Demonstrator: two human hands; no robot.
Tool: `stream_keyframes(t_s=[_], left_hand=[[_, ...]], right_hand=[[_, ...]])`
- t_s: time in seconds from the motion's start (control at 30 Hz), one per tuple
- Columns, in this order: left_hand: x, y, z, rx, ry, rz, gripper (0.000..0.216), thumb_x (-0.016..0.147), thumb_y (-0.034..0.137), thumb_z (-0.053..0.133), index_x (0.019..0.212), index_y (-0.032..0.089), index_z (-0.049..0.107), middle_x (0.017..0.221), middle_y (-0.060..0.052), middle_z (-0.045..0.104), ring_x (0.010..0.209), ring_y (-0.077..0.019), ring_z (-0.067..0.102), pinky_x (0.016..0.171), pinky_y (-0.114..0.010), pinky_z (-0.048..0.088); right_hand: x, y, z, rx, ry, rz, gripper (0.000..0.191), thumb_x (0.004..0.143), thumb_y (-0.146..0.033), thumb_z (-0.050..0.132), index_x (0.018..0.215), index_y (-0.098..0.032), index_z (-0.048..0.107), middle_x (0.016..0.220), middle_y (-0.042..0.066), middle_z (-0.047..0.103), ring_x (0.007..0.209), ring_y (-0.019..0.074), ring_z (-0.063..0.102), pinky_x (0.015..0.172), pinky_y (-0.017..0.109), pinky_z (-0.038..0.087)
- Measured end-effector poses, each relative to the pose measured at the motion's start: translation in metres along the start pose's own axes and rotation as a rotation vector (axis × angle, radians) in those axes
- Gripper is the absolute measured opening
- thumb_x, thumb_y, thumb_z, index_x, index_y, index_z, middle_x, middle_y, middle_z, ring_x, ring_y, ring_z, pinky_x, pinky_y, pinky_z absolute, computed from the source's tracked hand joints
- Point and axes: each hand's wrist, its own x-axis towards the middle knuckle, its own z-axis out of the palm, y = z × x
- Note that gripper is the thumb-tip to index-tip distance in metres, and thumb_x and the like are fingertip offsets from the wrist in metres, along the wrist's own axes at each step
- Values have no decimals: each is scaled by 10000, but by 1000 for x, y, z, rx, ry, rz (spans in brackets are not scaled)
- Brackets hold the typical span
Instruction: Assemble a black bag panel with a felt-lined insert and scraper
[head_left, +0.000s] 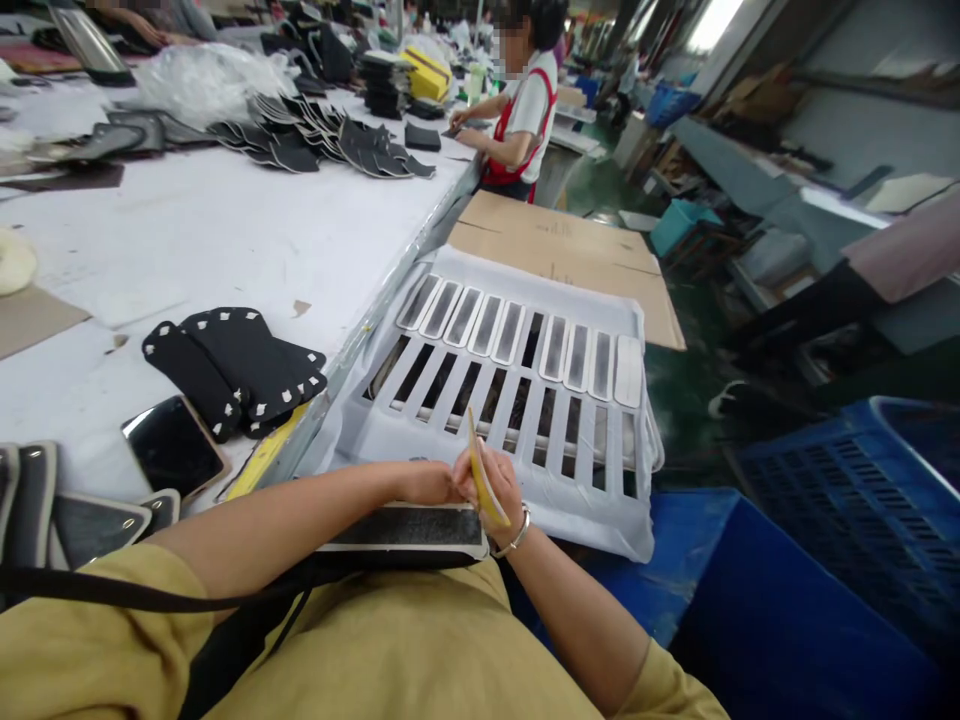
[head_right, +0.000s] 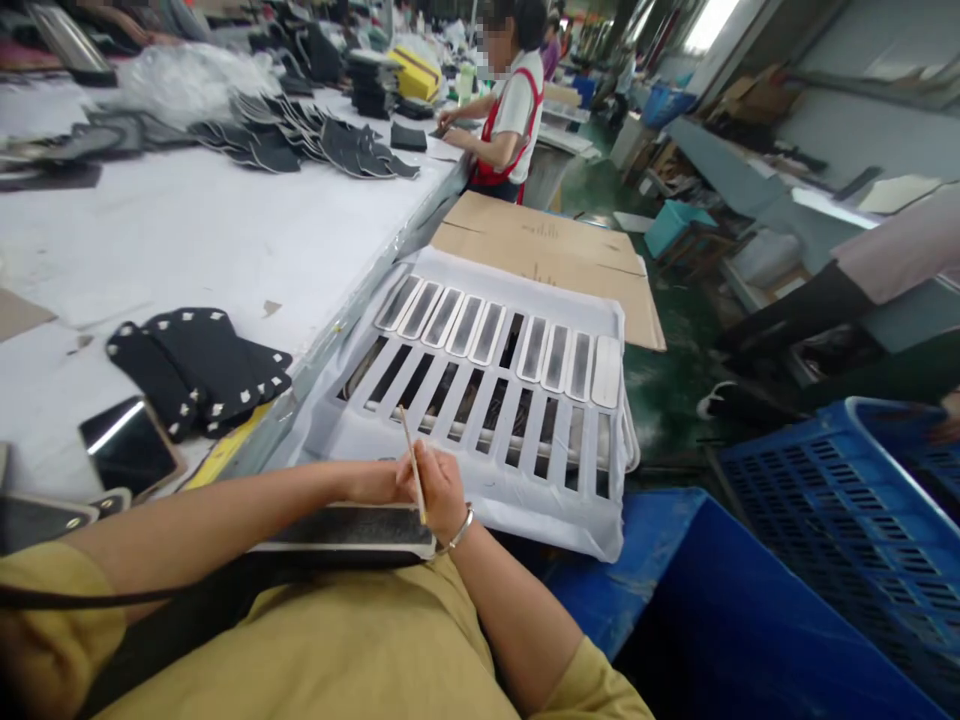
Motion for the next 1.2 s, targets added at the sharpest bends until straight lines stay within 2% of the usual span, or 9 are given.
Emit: stream_keyframes(t_s=[0.13,0.23,0.3,0.43,0.57,0.67,0.9,1.03,1.2], left_hand=[[-30,32,0,141,46,-78,469,819,525,456,1088,165,590,1025,-113,660,913,-268,608,803,-349,452],[-44,48,21,341,191,-73,842,650,670,581,1280,131,428,1277,-184,520,1124,-339,506,940,-447,383],[-44,50,38,454,285,-100,997,561,645,667,1328,88,358,1335,-218,452,1172,-361,454,985,-492,326],[-38,47,62,573,424,-109,920,594,516,692,1312,32,379,1258,-214,509,1087,-338,486,947,-470,347],[-39,43,71,638,501,-56,825,662,470,640,1306,15,397,1245,-203,513,1081,-322,467,958,-446,326],[-41,41,74,650,543,-39,811,678,461,627,1316,21,388,1252,-194,504,1100,-313,448,982,-434,296],[-40,41,75,617,587,-16,929,644,382,669,1403,68,233,1206,-162,510,1088,-298,450,983,-418,291],[-39,42,73,618,582,-6,974,653,329,659,1435,113,120,1191,-149,502,1066,-301,456,955,-431,310],[-37,41,71,646,566,-20,947,653,311,656,1432,123,152,1207,-163,478,1095,-315,440,969,-444,297]], right_hand=[[0,-20,-18,-32,47,120,566,767,-716,458,617,-172,510,419,-79,318,346,48,275,355,181,234],[-18,-35,-51,-85,74,260,535,766,-678,511,686,-149,520,472,-77,366,368,37,340,356,154,277],[-40,-40,-71,-126,47,378,512,756,-655,546,722,-146,508,502,-71,400,382,49,421,350,149,321],[-88,-43,-96,-201,-94,552,456,654,-477,730,870,-160,483,671,-17,559,536,164,627,372,199,454],[-111,-45,-110,-395,-363,657,507,771,-523,612,1081,-199,375,842,22,611,533,158,648,372,192,458],[-107,-47,-115,-556,-536,691,375,879,-516,469,1061,-211,349,812,24,632,432,108,591,335,171,409],[-70,-46,-102,-1093,-744,585,180,912,-360,439,908,-201,354,607,-34,586,364,93,518,315,167,374],[-50,-49,-94,-1180,-861,600,183,911,-364,420,876,-197,355,566,-40,578,367,99,517,347,183,402],[-38,-57,-86,-1146,-933,684,167,922,-358,374,873,-202,340,578,-33,585,373,101,517,369,192,417]])
